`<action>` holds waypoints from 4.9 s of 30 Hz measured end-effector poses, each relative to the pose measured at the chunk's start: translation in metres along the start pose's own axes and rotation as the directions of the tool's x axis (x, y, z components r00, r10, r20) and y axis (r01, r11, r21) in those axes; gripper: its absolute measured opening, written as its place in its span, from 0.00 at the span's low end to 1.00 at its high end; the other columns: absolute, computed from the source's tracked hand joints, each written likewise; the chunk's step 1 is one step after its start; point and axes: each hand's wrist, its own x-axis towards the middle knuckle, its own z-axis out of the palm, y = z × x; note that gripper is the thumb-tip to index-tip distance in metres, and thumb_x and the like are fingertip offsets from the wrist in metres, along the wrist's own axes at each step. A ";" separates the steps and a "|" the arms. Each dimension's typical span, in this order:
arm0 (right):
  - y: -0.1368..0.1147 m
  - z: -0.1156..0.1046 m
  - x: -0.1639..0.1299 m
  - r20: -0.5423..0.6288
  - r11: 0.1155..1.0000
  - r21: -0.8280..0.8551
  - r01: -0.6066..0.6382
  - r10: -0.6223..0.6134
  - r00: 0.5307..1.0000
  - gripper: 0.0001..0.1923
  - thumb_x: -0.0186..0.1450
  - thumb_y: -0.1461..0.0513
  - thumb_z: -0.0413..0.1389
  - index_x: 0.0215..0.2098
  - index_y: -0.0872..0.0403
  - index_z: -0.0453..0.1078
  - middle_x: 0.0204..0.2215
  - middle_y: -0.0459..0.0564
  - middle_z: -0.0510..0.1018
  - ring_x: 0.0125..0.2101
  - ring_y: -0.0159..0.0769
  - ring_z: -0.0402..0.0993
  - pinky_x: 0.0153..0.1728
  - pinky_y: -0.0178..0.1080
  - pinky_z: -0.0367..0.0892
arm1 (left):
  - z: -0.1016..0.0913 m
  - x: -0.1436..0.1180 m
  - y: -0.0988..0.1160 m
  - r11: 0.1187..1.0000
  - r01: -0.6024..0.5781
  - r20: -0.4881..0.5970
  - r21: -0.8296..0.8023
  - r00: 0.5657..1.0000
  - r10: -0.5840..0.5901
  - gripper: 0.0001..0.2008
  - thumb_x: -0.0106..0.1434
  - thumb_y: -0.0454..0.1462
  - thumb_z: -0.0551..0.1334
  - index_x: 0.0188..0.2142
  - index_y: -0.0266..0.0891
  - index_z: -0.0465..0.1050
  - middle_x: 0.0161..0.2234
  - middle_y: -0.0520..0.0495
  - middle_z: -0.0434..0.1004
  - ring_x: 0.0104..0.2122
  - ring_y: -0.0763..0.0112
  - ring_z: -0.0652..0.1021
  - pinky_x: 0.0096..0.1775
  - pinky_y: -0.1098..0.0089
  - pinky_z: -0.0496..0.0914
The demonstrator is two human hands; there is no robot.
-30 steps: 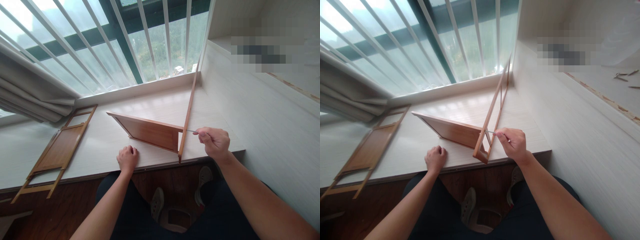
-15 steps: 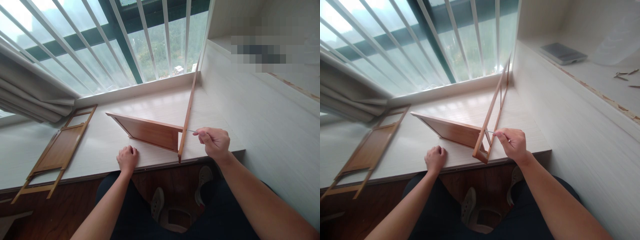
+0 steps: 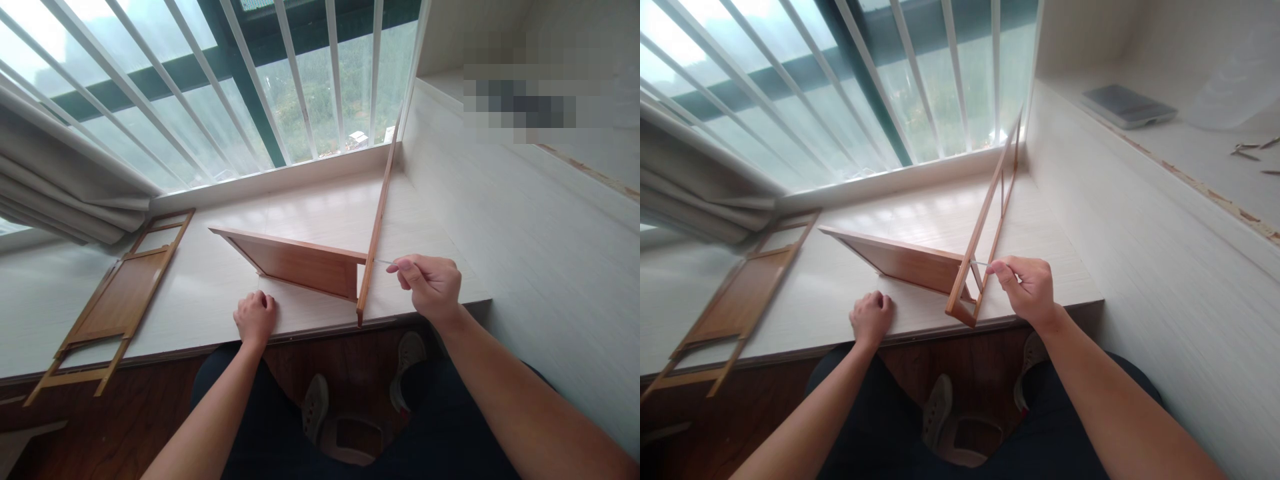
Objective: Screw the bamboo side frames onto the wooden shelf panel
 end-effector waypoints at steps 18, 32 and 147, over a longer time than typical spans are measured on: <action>-0.009 0.001 0.002 0.025 0.976 0.120 -0.183 0.181 0.983 0.21 0.73 0.54 0.56 0.26 0.53 0.79 0.14 0.42 0.67 0.17 0.29 0.64 0.24 0.37 0.63 | 0.000 0.000 0.000 1.000 0.003 0.015 0.014 1.000 -0.003 0.14 0.71 0.43 0.50 0.34 0.44 0.70 0.41 0.42 0.77 0.44 0.53 0.73 0.40 0.58 0.62; -0.016 0.000 0.004 0.056 0.939 0.190 -0.287 0.282 0.958 0.22 0.72 0.53 0.57 0.24 0.54 0.78 0.13 0.42 0.67 0.16 0.28 0.62 0.22 0.36 0.60 | -0.003 0.000 0.001 1.000 0.004 0.008 0.006 1.000 -0.004 0.13 0.71 0.42 0.51 0.33 0.44 0.68 0.40 0.41 0.77 0.44 0.52 0.73 0.40 0.59 0.61; -0.003 -0.024 0.022 0.219 0.827 -0.220 0.518 -0.476 0.852 0.18 0.70 0.68 0.60 0.56 0.50 0.76 0.23 0.44 0.77 0.24 0.31 0.73 0.28 0.34 0.64 | -0.001 0.000 0.000 1.000 0.004 0.005 0.003 1.000 -0.004 0.13 0.71 0.42 0.51 0.34 0.43 0.71 0.41 0.41 0.78 0.44 0.52 0.73 0.40 0.58 0.61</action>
